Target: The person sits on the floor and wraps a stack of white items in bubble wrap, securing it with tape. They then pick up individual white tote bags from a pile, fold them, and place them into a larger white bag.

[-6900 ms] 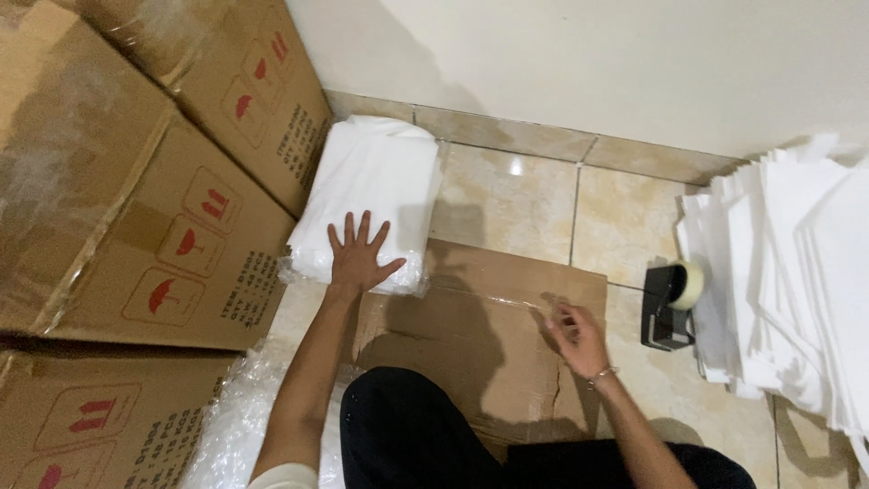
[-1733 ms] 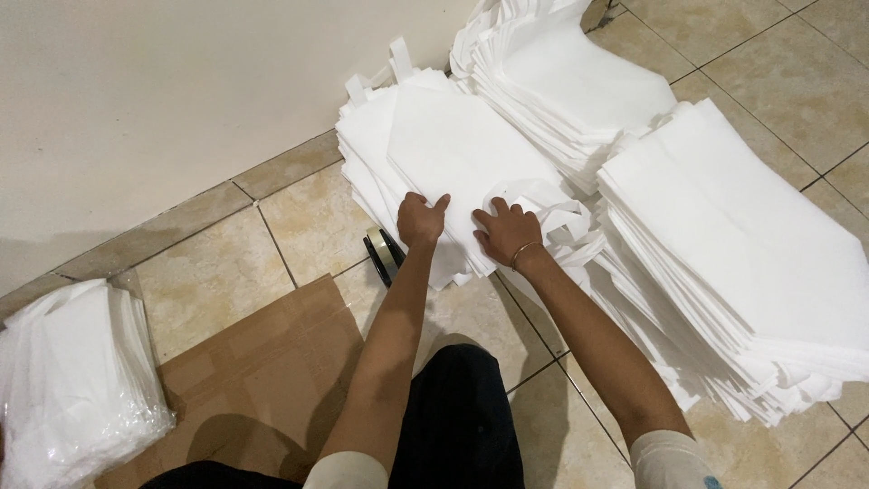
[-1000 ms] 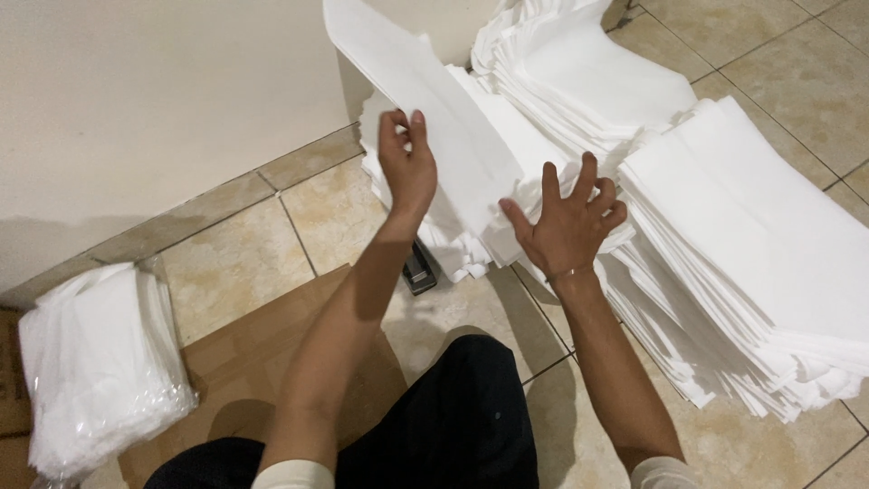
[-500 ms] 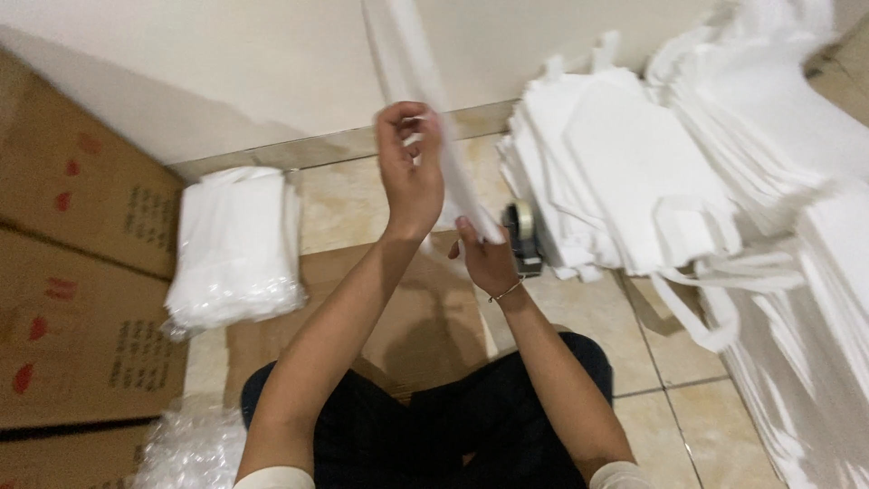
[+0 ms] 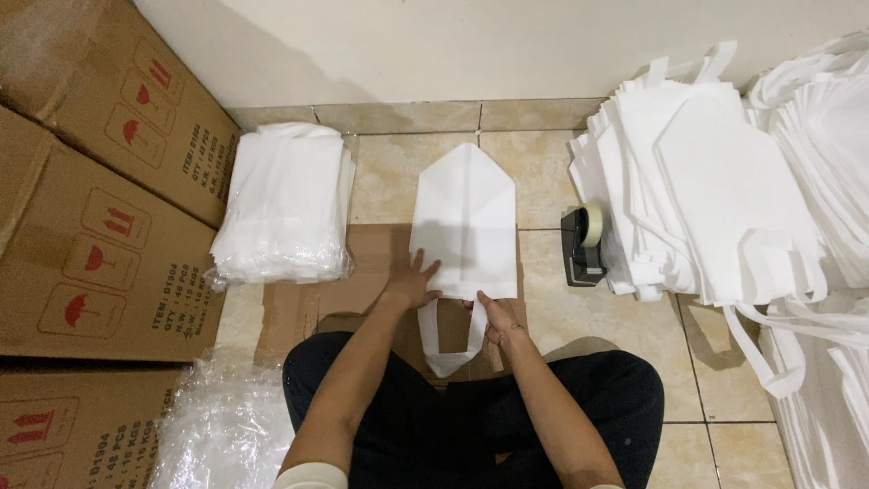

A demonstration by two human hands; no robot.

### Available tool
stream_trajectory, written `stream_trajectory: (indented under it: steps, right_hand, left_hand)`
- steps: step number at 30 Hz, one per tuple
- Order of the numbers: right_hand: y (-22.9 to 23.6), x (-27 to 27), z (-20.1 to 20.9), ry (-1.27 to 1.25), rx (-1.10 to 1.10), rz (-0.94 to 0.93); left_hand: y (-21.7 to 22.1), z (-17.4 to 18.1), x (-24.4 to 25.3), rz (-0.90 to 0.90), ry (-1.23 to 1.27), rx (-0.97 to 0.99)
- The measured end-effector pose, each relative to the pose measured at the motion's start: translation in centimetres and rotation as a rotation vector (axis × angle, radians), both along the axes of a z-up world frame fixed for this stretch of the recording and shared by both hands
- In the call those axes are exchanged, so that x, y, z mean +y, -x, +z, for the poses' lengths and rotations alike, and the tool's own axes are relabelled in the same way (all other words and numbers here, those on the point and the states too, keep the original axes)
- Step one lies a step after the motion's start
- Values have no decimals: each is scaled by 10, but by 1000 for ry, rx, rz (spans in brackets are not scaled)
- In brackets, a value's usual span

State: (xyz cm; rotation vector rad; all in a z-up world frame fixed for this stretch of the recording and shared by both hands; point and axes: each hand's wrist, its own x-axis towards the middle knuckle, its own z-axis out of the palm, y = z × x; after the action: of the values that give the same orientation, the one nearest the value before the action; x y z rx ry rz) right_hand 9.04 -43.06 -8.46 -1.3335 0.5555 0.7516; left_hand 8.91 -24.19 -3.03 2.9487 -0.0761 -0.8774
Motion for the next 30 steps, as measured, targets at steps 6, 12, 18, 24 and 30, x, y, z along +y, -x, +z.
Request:
stream_trajectory:
  steps: [6,12,18,24,30]
  right_hand:
    - [-9,-8,-7,-8,-24,-17]
    - [13,-9,53,262,-239,176]
    - [-2,-55,72,698,-648,334]
    - [-55,-142,179,1069,-1117,110]
    - [-94,-246,177,1307,-864,213]
  left_hand:
    - [8,9,-30,-68,-26,58]
    - [5,15,-22,34,-1,31]
    - [0,17,-21,90,87,3]
    - [-18,44,-51,32,437,-162]
    - [-57,87,-152,49,929,-312]
